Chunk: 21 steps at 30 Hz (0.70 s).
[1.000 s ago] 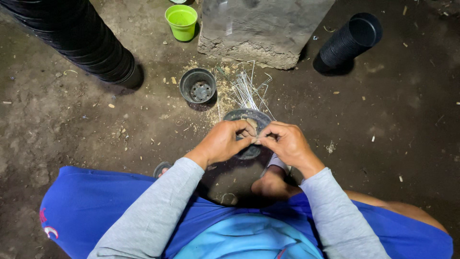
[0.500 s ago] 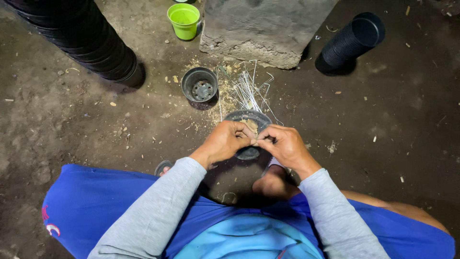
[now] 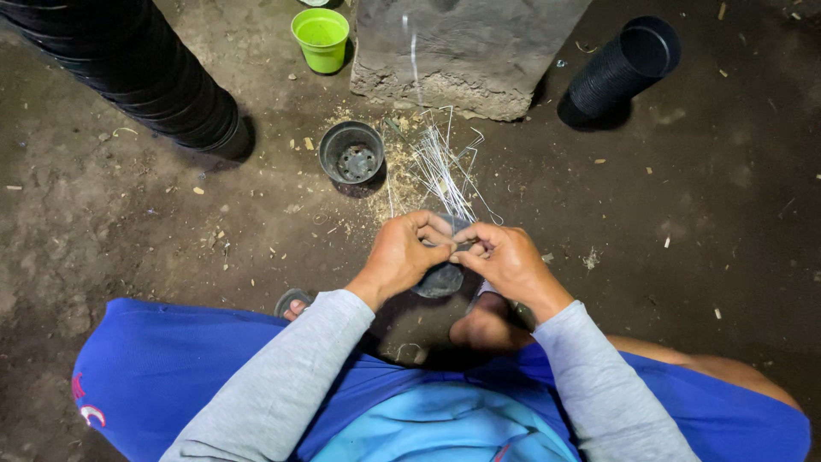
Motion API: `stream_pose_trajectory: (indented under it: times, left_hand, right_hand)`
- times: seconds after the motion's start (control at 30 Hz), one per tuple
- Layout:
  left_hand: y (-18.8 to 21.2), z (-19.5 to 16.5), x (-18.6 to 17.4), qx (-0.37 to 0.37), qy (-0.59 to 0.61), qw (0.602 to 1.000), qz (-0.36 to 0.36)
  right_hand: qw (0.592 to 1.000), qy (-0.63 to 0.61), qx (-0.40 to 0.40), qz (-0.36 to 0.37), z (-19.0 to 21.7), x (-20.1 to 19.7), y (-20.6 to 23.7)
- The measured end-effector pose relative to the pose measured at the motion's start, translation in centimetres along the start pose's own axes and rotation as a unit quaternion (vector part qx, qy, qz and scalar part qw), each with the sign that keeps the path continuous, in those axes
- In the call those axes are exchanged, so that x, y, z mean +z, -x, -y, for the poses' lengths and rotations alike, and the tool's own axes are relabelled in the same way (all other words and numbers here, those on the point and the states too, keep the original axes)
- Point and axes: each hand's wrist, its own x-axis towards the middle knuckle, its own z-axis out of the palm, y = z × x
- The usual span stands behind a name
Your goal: The person sits on the floor and repeatedly picks up thin metal wires, inserts them into the rim of a small black plastic pot, and bends them to secure them. The person stacks the finished pots on a nearby pile.
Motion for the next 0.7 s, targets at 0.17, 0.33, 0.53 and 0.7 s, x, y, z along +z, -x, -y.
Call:
stream_pose_trajectory:
  times: [0.17, 0.33, 0.53, 0.7]
  left_hand:
    - [0.8, -1.6, 0.1, 0.009, -0.118, 0.993, -0.027]
    - [0.7, -1.6, 0.1, 0.041, -0.112, 0.993, -0.004]
    - [0.0, -0.7, -0.6, 0.017, -0.062, 0.996, 0.057]
    - [-0.2, -0.6, 0.0, 0.059, -0.108, 0.992, -0.030]
  right_hand:
    - [0.984, -0.165, 0.055, 0.030, -1.1, 0.2, -0.4]
    - [0.978, -0.178, 0.103, -0.012, -1.6, 0.6, -0.7]
    - [0.976, -0.203, 0.077, 0.003, -1.6, 0.3, -0.9]
    - [0.982, -0.176, 0.063, -0.027, -1.7, 1.3, -0.8]
